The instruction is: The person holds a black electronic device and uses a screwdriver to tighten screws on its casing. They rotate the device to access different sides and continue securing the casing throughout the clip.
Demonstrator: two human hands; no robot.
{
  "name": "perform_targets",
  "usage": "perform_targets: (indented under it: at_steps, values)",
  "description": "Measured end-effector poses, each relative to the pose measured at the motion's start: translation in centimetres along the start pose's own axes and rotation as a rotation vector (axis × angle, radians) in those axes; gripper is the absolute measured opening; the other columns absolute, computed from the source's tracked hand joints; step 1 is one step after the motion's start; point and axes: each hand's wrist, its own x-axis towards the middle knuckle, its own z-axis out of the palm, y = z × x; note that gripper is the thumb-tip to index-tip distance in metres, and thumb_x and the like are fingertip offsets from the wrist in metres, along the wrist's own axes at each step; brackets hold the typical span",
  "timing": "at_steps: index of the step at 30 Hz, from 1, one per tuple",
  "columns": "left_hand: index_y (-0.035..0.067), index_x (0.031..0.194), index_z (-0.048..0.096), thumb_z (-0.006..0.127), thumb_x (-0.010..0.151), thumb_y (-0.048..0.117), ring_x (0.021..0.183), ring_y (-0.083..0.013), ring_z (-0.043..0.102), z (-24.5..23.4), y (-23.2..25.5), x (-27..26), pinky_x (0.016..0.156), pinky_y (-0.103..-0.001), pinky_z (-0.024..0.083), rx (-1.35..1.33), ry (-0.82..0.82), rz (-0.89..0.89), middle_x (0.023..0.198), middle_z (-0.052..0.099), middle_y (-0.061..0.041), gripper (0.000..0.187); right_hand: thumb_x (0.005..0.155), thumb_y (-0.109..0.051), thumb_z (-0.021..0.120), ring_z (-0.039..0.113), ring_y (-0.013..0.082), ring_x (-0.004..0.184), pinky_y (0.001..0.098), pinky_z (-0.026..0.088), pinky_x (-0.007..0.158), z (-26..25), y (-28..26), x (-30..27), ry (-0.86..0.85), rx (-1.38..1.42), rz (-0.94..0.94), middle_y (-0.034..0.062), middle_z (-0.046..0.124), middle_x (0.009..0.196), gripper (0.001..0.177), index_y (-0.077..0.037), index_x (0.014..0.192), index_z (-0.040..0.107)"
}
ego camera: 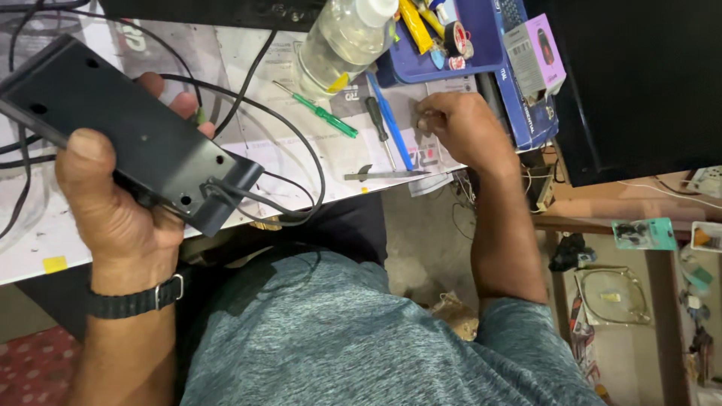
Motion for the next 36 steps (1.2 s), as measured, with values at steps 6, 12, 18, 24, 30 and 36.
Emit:
perform_targets:
  at_steps: [6, 12, 18, 24, 30, 36]
  values:
    - [-0.002, 0.142, 0.051, 0.083, 0.097, 0.041, 0.123, -0.0323, 0.068, 0.2, 0.1, -0.1, 0.105, -0.050, 0.063, 0.038, -0.027, 0.025, 0.133, 0.060, -0.016, 0.070, 0.083, -0.002, 0.076, 0.073, 0.0345, 0.080, 0.0406, 0.057, 0.074, 2.0, 0.9, 0.5, 0.088, -0.073, 0.074, 0.0196, 0.074, 0.087, 0.013, -0.002, 0.096, 0.078]
    - [-0.006, 0.141, 0.051, 0.083, 0.098, 0.036, 0.122, -0.0331, 0.069, 0.2, 0.2, -0.1, 0.103, -0.049, 0.063, 0.010, -0.004, 0.040, 0.131, 0.061, -0.018, 0.068, 0.081, -0.001, 0.076, 0.073, 0.0332, 0.078, 0.0397, 0.057, 0.073, 2.6, 0.2, -0.6, 0.153, -0.012, 0.147, 0.0196, 0.073, 0.086, 0.015, -0.002, 0.096, 0.077]
    - [-0.003, 0.140, 0.051, 0.085, 0.095, 0.031, 0.117, -0.0301, 0.070, 0.2, -0.1, 0.1, 0.098, -0.044, 0.064, -0.070, -0.009, 0.018, 0.129, 0.063, -0.017, 0.066, 0.085, -0.008, 0.070, 0.069, 0.0411, 0.079, 0.0467, 0.054, 0.072, 3.2, 2.1, -0.6, 0.074, -0.088, 0.113, 0.0227, 0.071, 0.084, 0.010, -0.001, 0.091, 0.075]
    - [-0.005, 0.133, 0.056, 0.082, 0.089, 0.022, 0.096, -0.0243, 0.071, 0.6, 0.4, 0.1, 0.084, -0.039, 0.063, -0.129, 0.054, 0.009, 0.113, 0.069, -0.015, 0.057, 0.086, -0.022, 0.060, 0.066, 0.0498, 0.088, 0.0562, 0.052, 0.084, 4.6, 3.7, -0.1, -0.011, -0.295, 0.051, 0.0303, 0.069, 0.090, 0.026, 0.002, 0.088, 0.069]
    - [-0.004, 0.125, 0.056, 0.081, 0.087, 0.014, 0.089, -0.0213, 0.070, 0.6, 0.9, 0.0, 0.078, -0.037, 0.063, -0.200, 0.084, 0.008, 0.106, 0.068, -0.013, 0.049, 0.095, -0.019, 0.054, 0.064, 0.0517, 0.093, 0.0569, 0.050, 0.089, 3.2, 1.6, 0.0, 0.024, -0.335, 0.051, 0.0318, 0.068, 0.095, 0.024, 0.003, 0.097, 0.063]
    - [-0.002, 0.125, 0.057, 0.081, 0.085, 0.012, 0.092, -0.0182, 0.067, 0.5, 0.6, 0.1, 0.081, -0.034, 0.061, -0.133, 0.097, 0.033, 0.107, 0.066, -0.009, 0.049, 0.099, -0.013, 0.060, 0.061, 0.0296, 0.081, 0.0388, 0.051, 0.072, -1.0, -8.8, -0.3, 0.038, 0.133, -0.085, 0.0168, 0.063, 0.086, 0.014, 0.001, 0.100, 0.061]
